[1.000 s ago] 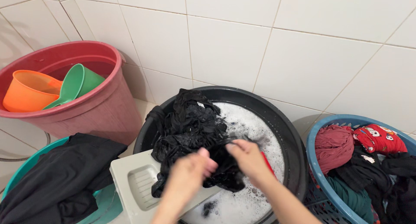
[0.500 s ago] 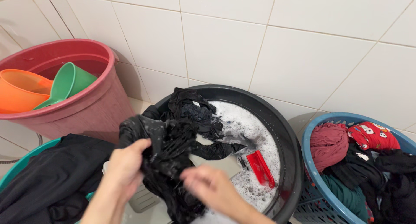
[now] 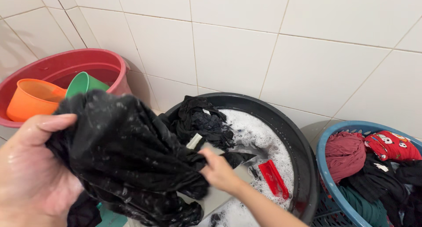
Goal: The person scrubs a black garment with a red brush on a scrubbing board in a basin of soapy water, then rinses and wrings it out before placing it in a laundry basket.
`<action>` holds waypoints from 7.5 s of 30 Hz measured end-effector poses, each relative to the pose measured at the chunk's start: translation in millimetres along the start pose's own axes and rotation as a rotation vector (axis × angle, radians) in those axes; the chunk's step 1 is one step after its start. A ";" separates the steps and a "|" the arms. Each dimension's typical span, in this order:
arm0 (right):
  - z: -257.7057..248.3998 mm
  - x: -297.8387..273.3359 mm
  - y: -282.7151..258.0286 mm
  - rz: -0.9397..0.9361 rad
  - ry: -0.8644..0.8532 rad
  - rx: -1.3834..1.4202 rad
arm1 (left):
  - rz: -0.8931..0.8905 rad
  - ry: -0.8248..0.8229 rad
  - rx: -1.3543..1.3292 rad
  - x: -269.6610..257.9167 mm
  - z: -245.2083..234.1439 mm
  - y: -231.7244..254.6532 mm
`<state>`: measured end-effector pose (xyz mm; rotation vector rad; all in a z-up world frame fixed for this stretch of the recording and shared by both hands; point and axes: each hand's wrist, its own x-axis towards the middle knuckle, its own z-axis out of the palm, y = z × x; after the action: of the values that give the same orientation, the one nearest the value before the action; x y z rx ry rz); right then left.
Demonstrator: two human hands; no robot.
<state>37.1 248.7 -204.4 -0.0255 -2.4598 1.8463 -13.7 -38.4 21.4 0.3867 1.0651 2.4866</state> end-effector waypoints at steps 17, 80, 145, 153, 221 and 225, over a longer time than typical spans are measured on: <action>-74.1 114.1 95.6 -0.261 0.046 -0.713 | -0.430 0.722 -0.223 27.9 -114.3 -236.8; 46.7 38.2 43.1 0.164 0.466 0.195 | -0.249 0.313 -0.087 25.3 -84.7 -338.5; -77.7 -11.8 37.9 0.142 0.080 -0.190 | -0.145 0.371 -0.284 31.6 5.9 -193.9; 9.8 -85.7 -68.0 -0.407 0.487 -0.006 | -0.430 0.455 -0.274 48.8 -0.7 -295.1; -115.2 -32.1 -33.4 -0.479 0.692 -0.305 | -0.515 0.150 -0.030 15.0 10.0 -231.5; -94.9 -34.6 -17.1 -0.207 0.564 -0.117 | -0.741 0.042 1.253 20.0 -23.6 -298.9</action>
<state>78.0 333.1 -163.0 -0.2504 -2.0789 1.3720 35.8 143.4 -212.7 0.1885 2.1741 0.9776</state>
